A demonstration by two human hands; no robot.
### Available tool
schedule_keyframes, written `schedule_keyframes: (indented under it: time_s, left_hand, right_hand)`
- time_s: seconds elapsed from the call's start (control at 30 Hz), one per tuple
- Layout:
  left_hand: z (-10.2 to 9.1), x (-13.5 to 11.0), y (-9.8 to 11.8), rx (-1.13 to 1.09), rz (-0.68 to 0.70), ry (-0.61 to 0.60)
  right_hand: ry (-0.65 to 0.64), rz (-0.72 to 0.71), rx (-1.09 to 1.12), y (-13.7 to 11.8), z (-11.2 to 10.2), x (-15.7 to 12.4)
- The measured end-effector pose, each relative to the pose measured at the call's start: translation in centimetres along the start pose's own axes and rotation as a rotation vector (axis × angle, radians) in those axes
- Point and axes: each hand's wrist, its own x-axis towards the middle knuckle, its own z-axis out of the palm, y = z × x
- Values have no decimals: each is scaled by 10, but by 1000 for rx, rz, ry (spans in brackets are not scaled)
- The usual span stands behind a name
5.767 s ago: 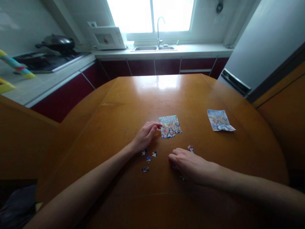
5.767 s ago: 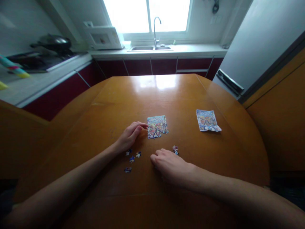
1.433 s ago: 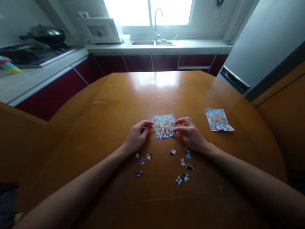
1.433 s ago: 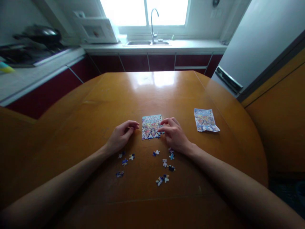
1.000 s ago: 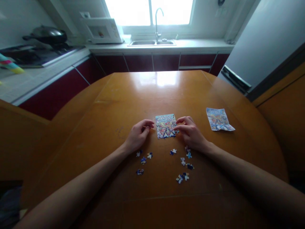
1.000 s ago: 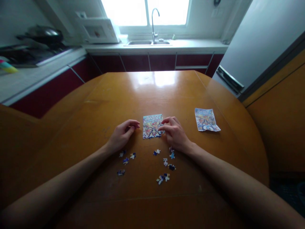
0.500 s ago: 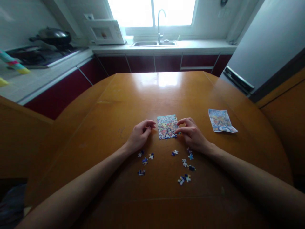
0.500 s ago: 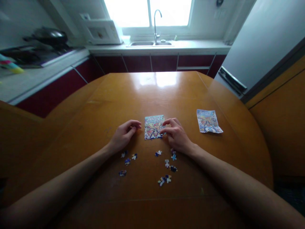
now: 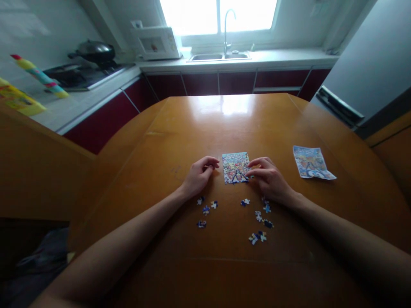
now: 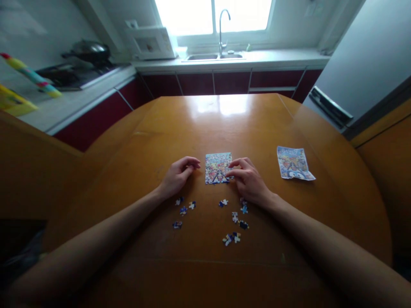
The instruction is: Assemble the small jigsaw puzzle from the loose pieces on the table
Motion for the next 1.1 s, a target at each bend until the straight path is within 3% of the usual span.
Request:
schedule_keyframes:
  time_s: [0.87, 1.1]
  left_hand:
    - [2, 0, -4, -42, -7, -7]
    - [0, 1, -4, -50, 2, -11]
  right_hand:
    - [103, 78, 42, -2, -3, 3]
    - [248, 203, 59, -5, -4, 5]
